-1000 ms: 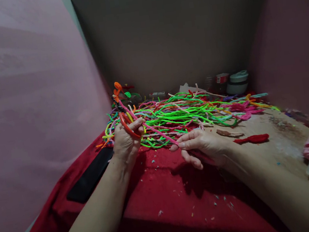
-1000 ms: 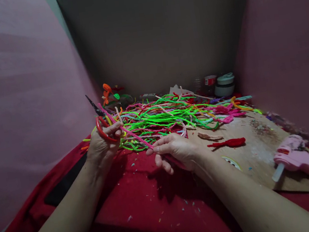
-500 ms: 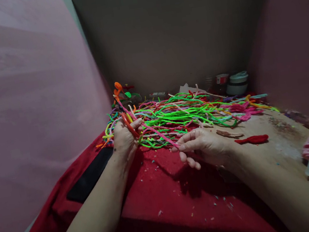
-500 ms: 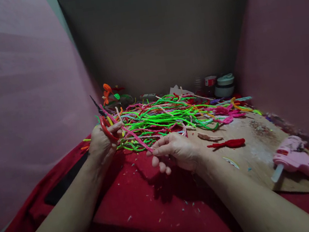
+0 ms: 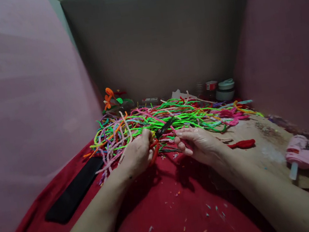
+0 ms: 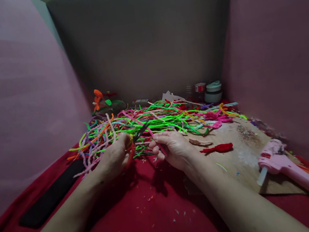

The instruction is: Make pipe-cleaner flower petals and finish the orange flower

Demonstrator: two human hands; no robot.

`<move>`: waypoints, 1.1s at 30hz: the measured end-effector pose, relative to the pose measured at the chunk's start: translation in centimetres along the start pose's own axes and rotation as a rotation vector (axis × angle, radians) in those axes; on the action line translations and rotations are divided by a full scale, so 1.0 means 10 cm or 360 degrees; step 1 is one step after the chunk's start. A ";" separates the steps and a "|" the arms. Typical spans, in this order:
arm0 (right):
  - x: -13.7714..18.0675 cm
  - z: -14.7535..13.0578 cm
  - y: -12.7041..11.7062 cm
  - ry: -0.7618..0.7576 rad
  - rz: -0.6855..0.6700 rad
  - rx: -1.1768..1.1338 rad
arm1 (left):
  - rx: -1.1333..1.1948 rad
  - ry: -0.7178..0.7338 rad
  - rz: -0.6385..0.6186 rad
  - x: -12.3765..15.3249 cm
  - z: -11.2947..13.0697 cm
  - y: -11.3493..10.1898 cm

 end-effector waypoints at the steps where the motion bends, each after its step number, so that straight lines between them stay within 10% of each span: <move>1: 0.00 0.00 -0.01 0.0020 0.0045 -0.0007 | -0.0046 0.0057 -0.0056 0.01 0.03 0.04; 14: -0.04 -0.03 -0.13 -0.0093 0.0241 0.0025 | -0.0325 0.0070 -0.0363 0.07 0.06 0.13; 33: -0.01 -0.09 -0.12 -0.0072 0.0192 0.0073 | -0.0494 0.0243 -0.0206 0.06 0.09 0.12</move>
Point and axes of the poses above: each hand's wrist, its own x-axis away from the middle knuckle, its own y-axis out of the palm, z = x × y, the point moved 7 cm from there along -x, towards the middle knuckle, and after that the axes turned 13 degrees about z, right-handed, at the moved point
